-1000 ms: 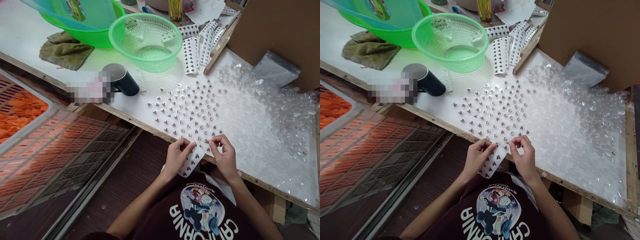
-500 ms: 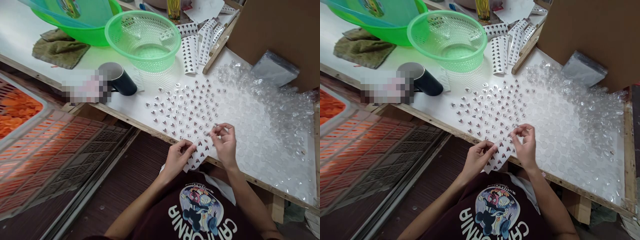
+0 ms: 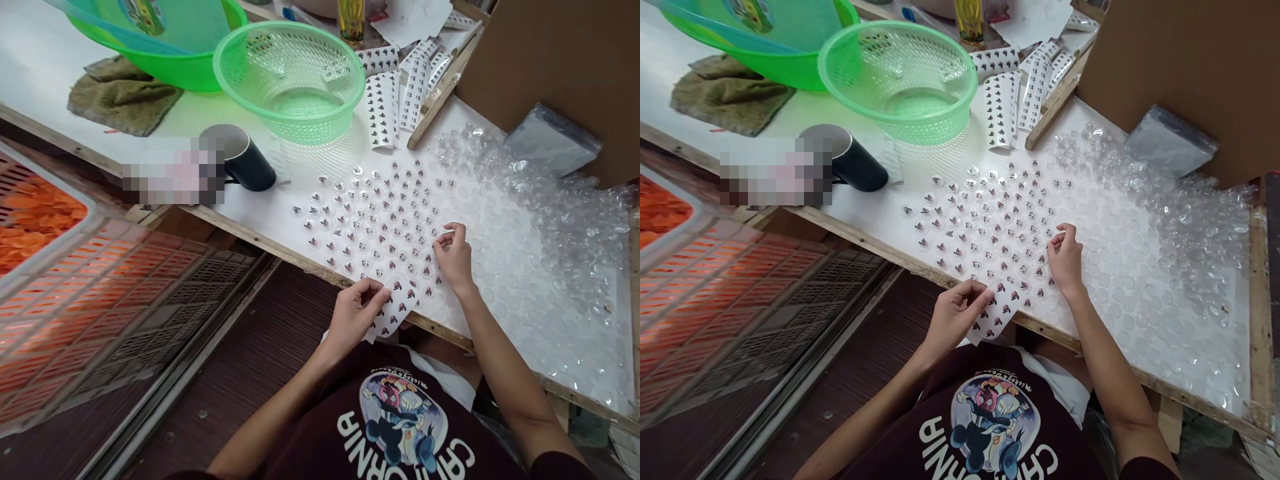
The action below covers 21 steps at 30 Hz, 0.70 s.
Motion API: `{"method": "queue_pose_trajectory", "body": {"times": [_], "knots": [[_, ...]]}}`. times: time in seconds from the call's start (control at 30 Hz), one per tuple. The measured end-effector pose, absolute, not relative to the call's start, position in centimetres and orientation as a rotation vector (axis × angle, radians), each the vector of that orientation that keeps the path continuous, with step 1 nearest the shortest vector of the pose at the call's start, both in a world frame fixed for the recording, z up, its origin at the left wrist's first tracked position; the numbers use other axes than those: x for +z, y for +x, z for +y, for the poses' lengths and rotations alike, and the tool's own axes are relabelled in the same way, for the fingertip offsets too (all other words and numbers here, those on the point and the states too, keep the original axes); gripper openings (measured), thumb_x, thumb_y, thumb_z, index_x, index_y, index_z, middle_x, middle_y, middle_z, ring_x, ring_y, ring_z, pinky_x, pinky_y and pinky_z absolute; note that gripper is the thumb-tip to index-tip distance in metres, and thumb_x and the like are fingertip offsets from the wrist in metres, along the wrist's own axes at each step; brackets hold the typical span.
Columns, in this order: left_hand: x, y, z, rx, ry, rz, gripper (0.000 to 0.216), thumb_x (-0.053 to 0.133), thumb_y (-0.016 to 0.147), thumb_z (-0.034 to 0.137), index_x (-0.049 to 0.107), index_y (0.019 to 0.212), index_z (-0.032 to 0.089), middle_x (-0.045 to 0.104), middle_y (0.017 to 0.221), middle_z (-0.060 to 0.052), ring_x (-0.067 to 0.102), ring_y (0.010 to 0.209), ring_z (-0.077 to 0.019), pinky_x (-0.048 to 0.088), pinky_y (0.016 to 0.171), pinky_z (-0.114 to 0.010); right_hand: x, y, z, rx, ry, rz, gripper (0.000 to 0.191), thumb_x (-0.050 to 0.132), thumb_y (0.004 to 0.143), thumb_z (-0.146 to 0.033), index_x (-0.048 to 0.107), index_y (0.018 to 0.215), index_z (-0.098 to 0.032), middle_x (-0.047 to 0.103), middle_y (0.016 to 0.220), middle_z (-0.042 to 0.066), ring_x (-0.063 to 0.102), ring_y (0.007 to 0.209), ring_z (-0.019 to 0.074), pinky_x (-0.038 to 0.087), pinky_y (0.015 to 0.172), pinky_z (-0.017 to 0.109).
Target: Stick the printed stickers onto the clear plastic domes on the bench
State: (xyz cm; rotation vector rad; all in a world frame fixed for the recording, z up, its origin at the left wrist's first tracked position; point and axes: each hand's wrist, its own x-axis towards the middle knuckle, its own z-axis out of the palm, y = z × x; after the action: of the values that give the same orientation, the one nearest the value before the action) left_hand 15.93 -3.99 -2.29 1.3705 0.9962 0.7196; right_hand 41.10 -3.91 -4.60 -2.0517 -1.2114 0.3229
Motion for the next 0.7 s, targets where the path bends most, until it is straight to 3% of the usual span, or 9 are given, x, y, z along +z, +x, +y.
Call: {"method": "queue_pose_trajectory", "body": {"times": [0.13, 0.23, 0.3, 0.4, 0.57, 0.7], "knots": [[-2.4, 15.9, -3.9, 0.718, 1.379, 0.991, 0.025, 0.066, 0.088, 0.038, 0.066, 0.074, 0.016, 0.062, 0.066, 0.000, 0.053, 0.060, -0.0120, 0.043, 0.056, -0.022, -4.1, 40.9, -4.1, 0.132, -2.169, -1.312, 0.039, 0.054, 0.080, -0.021, 0.048, 0.119, -0.023, 0.062, 0.103, 0.005, 0.059, 0.078, 0.0184, 0.041, 0.093, 0.044], [-2.5, 15.9, -3.9, 0.719, 1.378, 0.992, 0.026, 0.066, 0.088, 0.039, 0.066, 0.075, 0.017, 0.063, 0.066, 0.000, 0.053, 0.059, -0.0121, 0.043, 0.055, -0.022, -3.3, 41.7, -4.8, 0.061, -2.167, -1.233, 0.029, 0.059, 0.083, -0.030, 0.056, 0.111, -0.023, 0.062, 0.111, 0.008, 0.057, 0.081, 0.0192, 0.041, 0.093, 0.045], [-2.6, 15.9, -3.9, 0.723, 1.382, 0.991, 0.025, 0.066, 0.088, 0.038, 0.066, 0.075, 0.017, 0.063, 0.066, 0.000, 0.053, 0.060, -0.0121, 0.043, 0.056, -0.022, -3.0, 42.6, -5.5, 0.138, -2.127, -1.150, 0.019, 0.059, 0.085, -0.037, 0.061, 0.096, -0.022, 0.065, 0.103, 0.008, 0.057, 0.080, 0.0194, 0.045, 0.089, 0.042], [-2.6, 15.9, -3.8, 0.730, 1.382, 0.984, 0.025, 0.066, 0.088, 0.037, 0.066, 0.075, 0.017, 0.062, 0.065, 0.001, 0.050, 0.058, -0.0113, 0.042, 0.056, -0.022, -2.9, 43.8, -6.5, 0.419, -2.060, -1.037, 0.024, 0.062, 0.081, -0.046, 0.063, 0.081, -0.021, 0.068, 0.085, 0.006, 0.059, 0.076, 0.0201, 0.049, 0.080, 0.038], [-2.3, 16.0, -3.7, 0.723, 1.385, 0.985, 0.025, 0.066, 0.088, 0.037, 0.065, 0.073, 0.017, 0.061, 0.065, 0.001, 0.050, 0.058, -0.0115, 0.042, 0.057, -0.022, -3.6, 44.0, -6.8, 0.547, -2.123, -0.947, 0.033, 0.068, 0.074, -0.053, 0.066, 0.077, -0.021, 0.071, 0.078, 0.007, 0.061, 0.071, 0.0212, 0.050, 0.072, 0.037], [-2.1, 16.0, -3.8, 0.720, 1.378, 0.991, 0.024, 0.066, 0.088, 0.037, 0.065, 0.074, 0.017, 0.061, 0.065, 0.001, 0.050, 0.059, -0.0117, 0.041, 0.056, -0.022, -3.9, 43.4, -6.4, 0.463, -2.236, -1.051, 0.025, 0.064, 0.078, -0.046, 0.063, 0.073, -0.022, 0.069, 0.073, 0.005, 0.059, 0.066, 0.0202, 0.048, 0.074, 0.039]]}}
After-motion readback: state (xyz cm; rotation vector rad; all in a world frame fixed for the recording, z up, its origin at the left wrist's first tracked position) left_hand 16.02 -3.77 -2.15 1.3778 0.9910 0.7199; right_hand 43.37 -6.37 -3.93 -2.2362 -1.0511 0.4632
